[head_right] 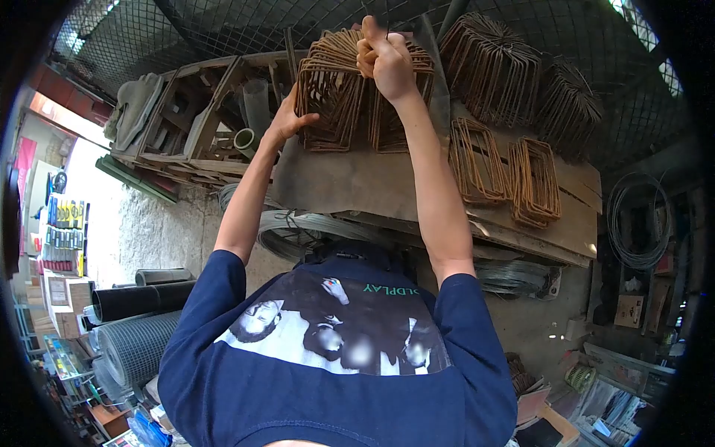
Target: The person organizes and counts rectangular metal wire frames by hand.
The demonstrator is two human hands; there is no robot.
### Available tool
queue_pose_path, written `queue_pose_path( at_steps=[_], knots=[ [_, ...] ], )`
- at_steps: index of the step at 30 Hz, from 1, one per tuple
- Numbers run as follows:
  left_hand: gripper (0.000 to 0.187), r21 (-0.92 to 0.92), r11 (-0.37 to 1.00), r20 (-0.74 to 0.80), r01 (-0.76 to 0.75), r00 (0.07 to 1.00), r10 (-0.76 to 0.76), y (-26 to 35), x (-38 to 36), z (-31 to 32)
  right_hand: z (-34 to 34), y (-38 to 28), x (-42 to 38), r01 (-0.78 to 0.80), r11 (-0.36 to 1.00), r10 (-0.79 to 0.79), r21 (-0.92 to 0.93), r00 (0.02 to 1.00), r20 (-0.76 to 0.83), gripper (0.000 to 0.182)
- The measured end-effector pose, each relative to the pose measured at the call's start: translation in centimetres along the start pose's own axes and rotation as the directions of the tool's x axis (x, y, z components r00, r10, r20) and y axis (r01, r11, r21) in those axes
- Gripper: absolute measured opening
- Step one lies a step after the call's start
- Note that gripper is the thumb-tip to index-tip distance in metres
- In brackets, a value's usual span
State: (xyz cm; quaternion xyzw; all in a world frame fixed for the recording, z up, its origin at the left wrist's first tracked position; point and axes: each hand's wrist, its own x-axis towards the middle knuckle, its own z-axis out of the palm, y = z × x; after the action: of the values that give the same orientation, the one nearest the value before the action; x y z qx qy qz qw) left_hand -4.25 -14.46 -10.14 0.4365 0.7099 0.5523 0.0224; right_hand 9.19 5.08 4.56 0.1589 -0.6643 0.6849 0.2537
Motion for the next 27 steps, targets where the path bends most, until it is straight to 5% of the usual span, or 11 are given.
queue_pose_path(
  at_steps=[3, 5, 8, 14, 16, 18, 21, 23, 27],
  knots=[
    [0.098, 0.005, 0.996, 0.033, 0.090, 0.995, -0.090, 0.2, -0.5, 0.2, -0.3, 0.0, 0.5, -0.018, 0.999, 0.018, 0.037, 1.000, 0.004, 0.066],
    [0.097, 0.073, 0.996, -0.138, 0.057, 0.989, -0.047, 0.5, -1.8, 1.7, -0.6, 0.1, 0.8, -0.016, 0.999, 0.016, 0.029, 1.000, 0.005, 0.066],
    [0.096, 0.100, 0.993, -0.192, 0.058, 0.981, -0.038, 1.4, -2.3, 2.2, -0.6, 0.2, 1.2, -0.028, 0.999, 0.028, 0.015, 1.000, 0.011, 0.065],
    [0.096, 0.080, 0.995, -0.038, 0.052, 0.998, -0.049, -1.2, -1.0, 0.9, 0.9, 1.2, 2.8, -0.052, 0.999, 0.051, -0.017, 0.997, -0.051, 0.063],
    [0.092, -0.050, 0.999, -0.116, 0.010, 0.993, -0.016, -1.3, -1.4, 1.3, 1.8, 1.8, 4.0, -0.065, 0.998, 0.065, 0.002, 0.997, -0.047, 0.063],
    [0.087, -0.084, 0.996, -0.130, -0.006, 0.992, -0.005, -1.6, -1.7, 1.4, 2.8, 2.4, 5.2, -0.114, 0.979, 0.103, -0.169, 0.992, -0.074, 0.065],
    [0.083, -0.149, 0.989, -0.195, 0.015, 0.980, -0.044, -0.6, -2.0, 1.6, 2.9, 2.3, 5.8, -0.106, 0.988, 0.099, -0.115, 0.993, -0.070, 0.065],
    [0.080, -0.163, 0.979, -0.178, 0.122, 0.972, -0.151, 0.6, -2.5, 2.0, 2.4, 1.7, 5.7, -0.103, 0.987, 0.086, -0.123, 0.988, -0.132, 0.064],
    [0.079, 0.041, 0.998, -0.348, 0.050, 0.937, -0.033, 1.2, -2.6, 4.5, 0.1, 1.4, 6.8, -0.144, 0.989, 0.147, 0.043, 0.986, -0.080, 0.064]
  ],
)
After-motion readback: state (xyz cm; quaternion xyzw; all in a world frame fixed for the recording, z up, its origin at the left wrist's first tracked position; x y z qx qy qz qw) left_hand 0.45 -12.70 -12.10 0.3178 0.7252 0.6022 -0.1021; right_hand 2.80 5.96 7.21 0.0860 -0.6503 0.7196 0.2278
